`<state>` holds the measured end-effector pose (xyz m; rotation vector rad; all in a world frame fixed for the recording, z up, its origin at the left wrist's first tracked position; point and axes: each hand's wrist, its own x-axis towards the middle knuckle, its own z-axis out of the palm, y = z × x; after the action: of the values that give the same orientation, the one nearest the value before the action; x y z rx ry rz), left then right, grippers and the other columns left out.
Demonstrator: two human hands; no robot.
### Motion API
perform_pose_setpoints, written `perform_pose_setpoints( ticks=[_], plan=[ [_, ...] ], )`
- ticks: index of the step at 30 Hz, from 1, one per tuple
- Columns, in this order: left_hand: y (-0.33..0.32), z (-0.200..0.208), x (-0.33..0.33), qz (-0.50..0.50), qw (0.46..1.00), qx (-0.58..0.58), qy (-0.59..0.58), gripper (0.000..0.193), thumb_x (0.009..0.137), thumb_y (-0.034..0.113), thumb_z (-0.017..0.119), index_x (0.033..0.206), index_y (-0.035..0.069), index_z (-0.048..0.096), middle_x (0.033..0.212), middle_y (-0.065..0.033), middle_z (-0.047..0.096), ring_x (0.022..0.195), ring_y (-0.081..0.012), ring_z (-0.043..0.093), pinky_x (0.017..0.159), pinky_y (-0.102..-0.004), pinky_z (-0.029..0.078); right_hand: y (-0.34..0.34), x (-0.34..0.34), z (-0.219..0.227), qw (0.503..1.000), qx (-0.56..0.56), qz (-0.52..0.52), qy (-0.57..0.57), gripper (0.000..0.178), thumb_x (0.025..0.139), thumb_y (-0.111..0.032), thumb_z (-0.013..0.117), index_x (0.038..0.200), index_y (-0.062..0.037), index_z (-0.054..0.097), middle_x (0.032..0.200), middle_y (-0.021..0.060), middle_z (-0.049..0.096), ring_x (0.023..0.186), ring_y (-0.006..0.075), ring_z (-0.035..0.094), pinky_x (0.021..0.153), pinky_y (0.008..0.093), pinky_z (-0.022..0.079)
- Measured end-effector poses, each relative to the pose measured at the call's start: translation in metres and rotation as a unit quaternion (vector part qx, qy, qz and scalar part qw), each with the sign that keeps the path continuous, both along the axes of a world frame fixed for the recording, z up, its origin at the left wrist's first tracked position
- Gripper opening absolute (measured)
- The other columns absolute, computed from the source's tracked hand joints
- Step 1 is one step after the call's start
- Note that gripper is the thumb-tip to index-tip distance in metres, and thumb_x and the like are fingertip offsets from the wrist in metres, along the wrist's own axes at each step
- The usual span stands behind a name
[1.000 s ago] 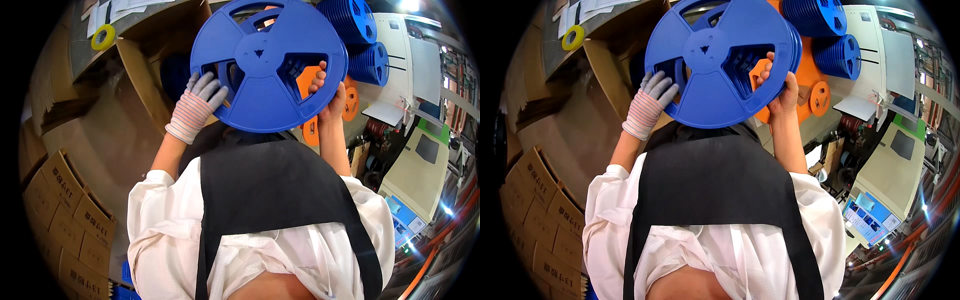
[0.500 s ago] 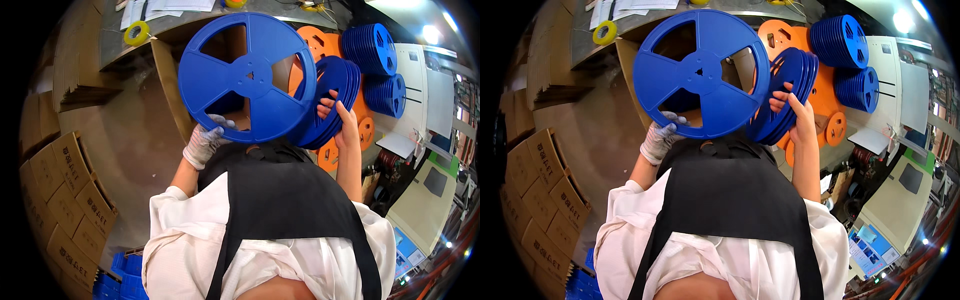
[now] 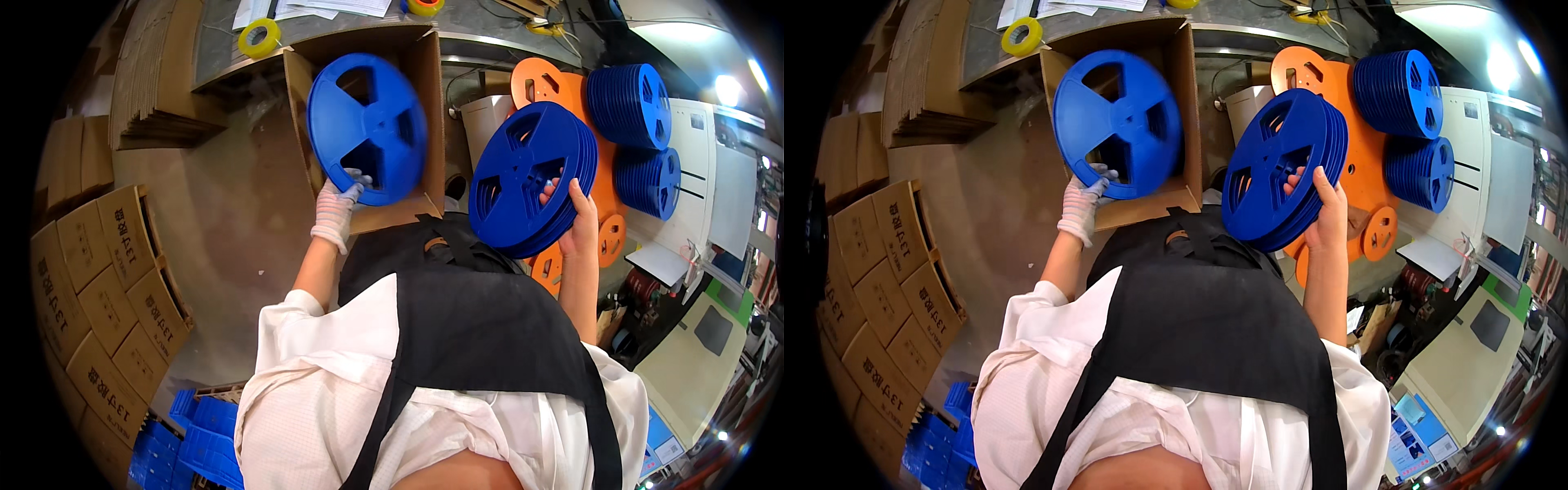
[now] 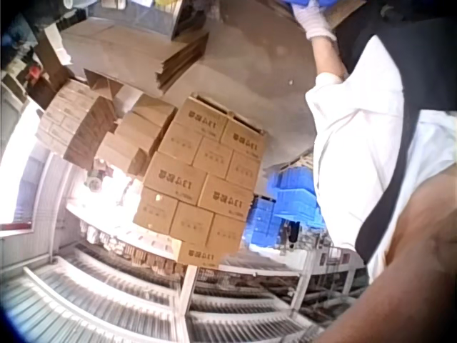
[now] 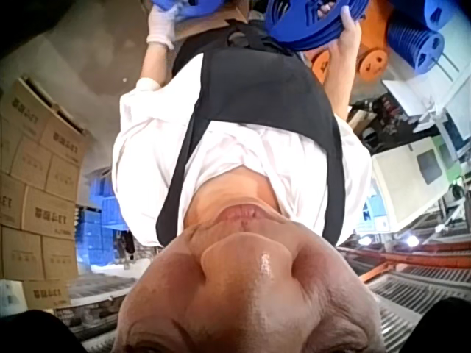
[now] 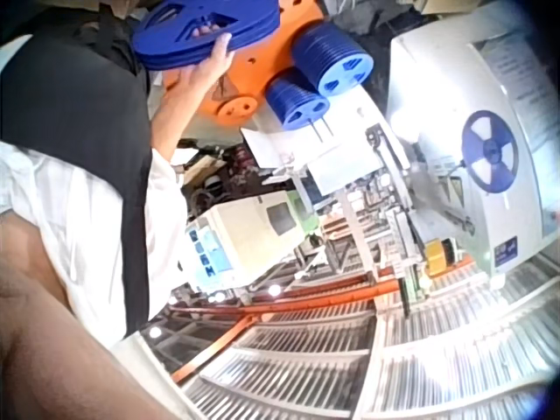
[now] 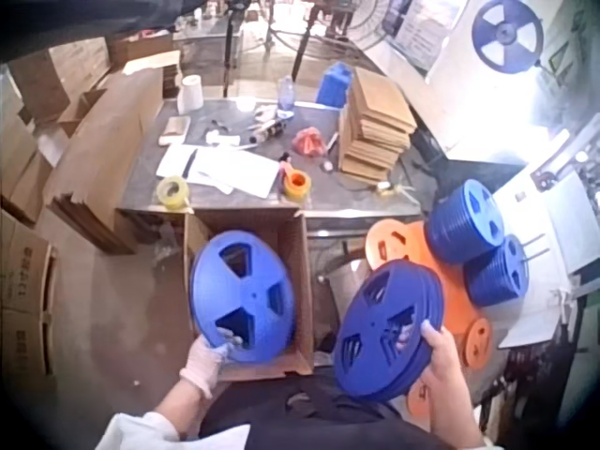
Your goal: The person opens a machine door, then walks to a table and places a cardboard box on it. They repeatedly pick up stacks of blue plastic spools, separate them, and place them into the box. The person continues stacking the spools until the box is filled.
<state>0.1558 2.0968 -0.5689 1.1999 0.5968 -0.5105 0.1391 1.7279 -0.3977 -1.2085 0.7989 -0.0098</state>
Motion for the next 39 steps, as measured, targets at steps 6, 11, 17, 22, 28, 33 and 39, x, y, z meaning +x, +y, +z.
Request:
perform_pose_setpoints(
  ticks=[6, 11, 17, 22, 28, 33, 39],
  plan=[
    [0.016, -0.073, 0.004, -0.255, 0.841, 0.469, -0.086, 0.075, 0.085, 0.018, 0.065, 0.147, 0.024, 0.025, 0.146, -0.0248, 0.031, 0.129, -0.0377, 0.043, 0.105, -0.0423, 0.039, 0.000, -0.006, -0.002, 0.999, 0.015, -0.003, -0.045, 0.031, 0.096, -0.024, 0.054, 0.107, 0.0050, 0.058, 0.095, 0.0152, 0.065, 0.083, 0.0232, 0.066, 0.077, 0.0367, 0.056],
    [-0.022, -0.027, 0.020, -0.306, 0.754, 0.482, -0.325, 0.092, 0.070, 0.021, 0.075, 0.148, 0.023, 0.025, 0.151, -0.0201, 0.022, 0.136, -0.0410, 0.027, 0.111, -0.0502, 0.027, -0.009, -0.014, 0.006, 0.985, 0.092, -0.009, -0.148, 0.044, 0.099, -0.029, 0.045, 0.132, 0.0002, 0.044, 0.101, 0.0097, 0.059, 0.083, 0.0191, 0.059, 0.077, 0.0341, 0.050],
    [-0.074, 0.059, 0.039, -0.344, 0.526, 0.403, -0.666, 0.058, 0.066, 0.015, 0.068, 0.122, 0.017, 0.055, 0.128, -0.0128, 0.052, 0.121, -0.0339, 0.048, 0.105, -0.0549, 0.034, -0.025, -0.016, 0.005, 0.928, 0.272, -0.003, -0.254, 0.054, 0.097, -0.029, 0.049, 0.140, -0.0005, 0.033, 0.101, 0.0096, 0.056, 0.081, 0.0175, 0.055, 0.075, 0.0318, 0.048],
    [-0.073, 0.077, 0.046, -0.343, 0.504, 0.389, -0.690, 0.039, 0.075, 0.010, 0.057, 0.114, 0.014, 0.059, 0.115, -0.0104, 0.060, 0.115, -0.0328, 0.054, 0.103, -0.0533, 0.038, -0.026, -0.014, 0.001, 0.889, 0.367, -0.014, -0.272, 0.055, 0.097, -0.029, 0.050, 0.140, 0.0002, 0.032, 0.102, 0.0116, 0.058, 0.083, 0.0189, 0.057, 0.076, 0.0338, 0.051],
    [-0.068, 0.090, 0.036, -0.331, 0.532, 0.443, -0.641, 0.040, 0.073, 0.005, 0.058, 0.112, 0.010, 0.059, 0.121, -0.0170, 0.057, 0.116, -0.0381, 0.052, 0.102, -0.0501, 0.041, -0.023, -0.010, -0.001, 0.891, 0.362, -0.005, -0.273, 0.059, 0.097, -0.036, 0.048, 0.140, -0.0001, 0.030, 0.102, 0.0115, 0.057, 0.085, 0.0214, 0.061, 0.077, 0.0362, 0.054],
    [-0.054, 0.070, 0.023, -0.299, 0.802, 0.198, -0.476, 0.034, 0.078, -0.007, 0.055, 0.107, 0.007, 0.061, 0.116, -0.0172, 0.062, 0.111, -0.0345, 0.058, 0.097, -0.0405, 0.046, -0.009, 0.006, 0.022, 0.963, 0.211, -0.022, -0.169, 0.055, 0.099, -0.043, 0.041, 0.133, -0.0003, 0.041, 0.109, 0.0126, 0.060, 0.085, 0.0218, 0.062, 0.075, 0.0347, 0.054],
    [-0.034, 0.070, 0.004, -0.102, 0.918, -0.379, -0.052, 0.022, 0.087, -0.002, 0.060, 0.106, 0.008, 0.057, 0.111, -0.0180, 0.063, 0.107, -0.0338, 0.061, 0.090, -0.0470, 0.054, -0.030, -0.006, 0.000, 0.991, 0.102, -0.011, -0.083, 0.043, 0.099, -0.032, 0.045, 0.129, -0.0007, 0.045, 0.109, 0.0160, 0.063, 0.083, 0.0221, 0.066, 0.072, 0.0320, 0.056]
  ],
)
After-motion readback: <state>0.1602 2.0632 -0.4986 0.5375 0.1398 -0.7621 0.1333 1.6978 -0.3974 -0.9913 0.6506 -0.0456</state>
